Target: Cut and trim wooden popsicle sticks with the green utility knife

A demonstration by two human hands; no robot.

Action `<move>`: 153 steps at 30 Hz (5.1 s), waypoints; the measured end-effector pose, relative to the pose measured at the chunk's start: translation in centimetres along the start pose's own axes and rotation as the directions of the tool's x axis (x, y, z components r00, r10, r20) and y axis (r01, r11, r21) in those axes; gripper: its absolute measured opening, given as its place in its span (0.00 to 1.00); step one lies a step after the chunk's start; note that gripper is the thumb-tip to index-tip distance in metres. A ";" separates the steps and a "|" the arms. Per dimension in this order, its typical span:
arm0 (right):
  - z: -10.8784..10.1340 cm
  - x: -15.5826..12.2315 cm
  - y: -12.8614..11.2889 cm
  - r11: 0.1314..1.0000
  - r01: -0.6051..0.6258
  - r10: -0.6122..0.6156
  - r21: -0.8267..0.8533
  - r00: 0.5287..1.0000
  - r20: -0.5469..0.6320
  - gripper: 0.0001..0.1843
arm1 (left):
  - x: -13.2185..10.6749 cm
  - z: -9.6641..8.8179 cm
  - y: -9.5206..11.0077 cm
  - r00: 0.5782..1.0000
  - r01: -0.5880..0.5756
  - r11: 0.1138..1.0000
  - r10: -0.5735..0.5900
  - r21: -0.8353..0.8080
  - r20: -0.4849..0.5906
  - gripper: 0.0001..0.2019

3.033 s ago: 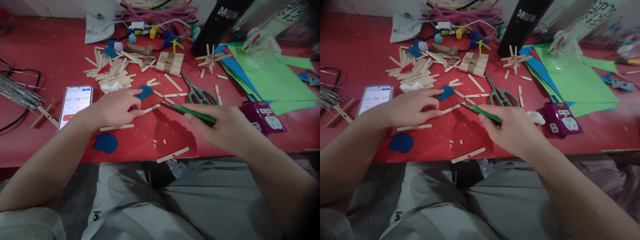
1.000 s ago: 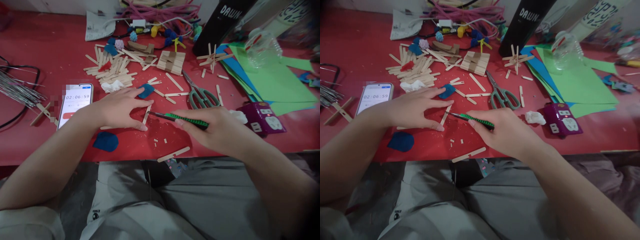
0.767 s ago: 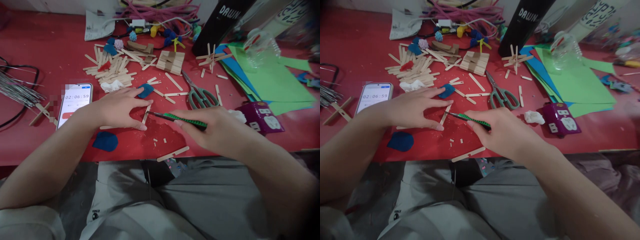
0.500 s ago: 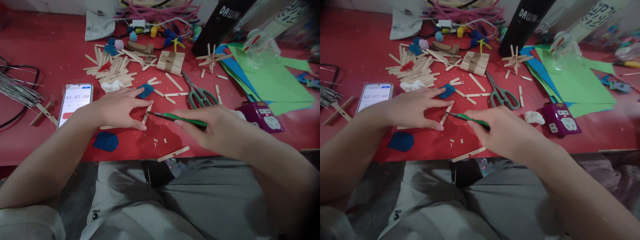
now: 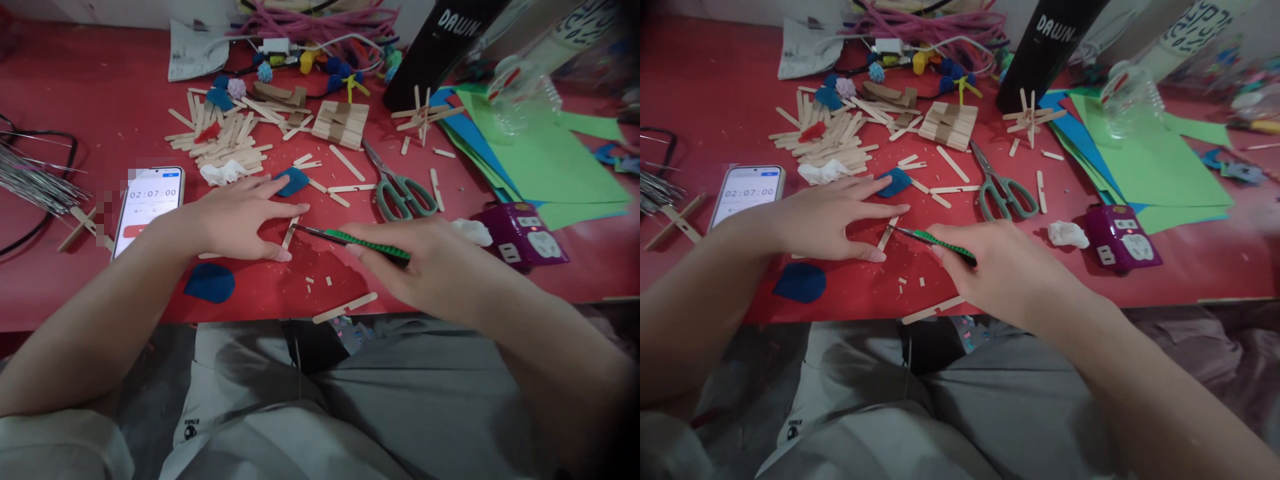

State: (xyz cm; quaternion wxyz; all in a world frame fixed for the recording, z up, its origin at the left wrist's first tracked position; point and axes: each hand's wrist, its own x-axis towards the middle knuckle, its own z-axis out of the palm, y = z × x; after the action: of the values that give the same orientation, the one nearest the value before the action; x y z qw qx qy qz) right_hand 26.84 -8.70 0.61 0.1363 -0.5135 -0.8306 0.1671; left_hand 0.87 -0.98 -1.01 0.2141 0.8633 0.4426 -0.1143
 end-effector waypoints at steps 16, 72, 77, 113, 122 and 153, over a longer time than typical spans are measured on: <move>-0.4 -0.2 0.2 0.999 0.039 -0.041 -0.035 0.998 -0.043 0.17 | -0.1 0.0 -0.1 1.000 -0.008 1.000 0.008 -0.012 0.011 0.45; -0.7 1.5 0.0 0.764 -0.047 0.239 0.643 0.947 -0.214 0.10 | -0.3 -0.3 0.4 1.000 -0.008 1.000 0.008 -0.015 0.013 0.43; 0.7 1.9 -0.3 0.674 0.056 0.268 0.736 0.911 -0.315 0.07 | -0.2 -0.2 0.3 1.000 -0.005 1.000 0.005 -0.014 0.006 0.44; 2.0 1.9 2.1 0.867 0.439 -0.373 0.234 0.886 -0.277 0.17 | -0.1 -0.1 -0.3 1.000 -0.017 1.000 0.017 -0.004 -0.017 0.49; 2.8 1.5 1.7 0.876 0.419 -0.345 0.239 0.890 -0.297 0.15 | -0.4 -0.6 -0.6 0.998 -0.059 0.998 0.060 -0.023 0.018 0.42; 2.9 1.7 1.0 0.866 0.434 -0.362 0.249 0.887 -0.287 0.13 | -0.2 -0.2 -1.1 0.997 -0.062 0.998 0.060 -0.032 -0.044 0.42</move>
State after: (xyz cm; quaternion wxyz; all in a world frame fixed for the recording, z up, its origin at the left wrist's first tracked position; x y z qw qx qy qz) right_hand 25.78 -7.19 -2.30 0.3413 -0.3181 -0.8613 0.2011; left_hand -0.10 -0.46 -1.10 0.2224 0.8749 0.4224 -0.0816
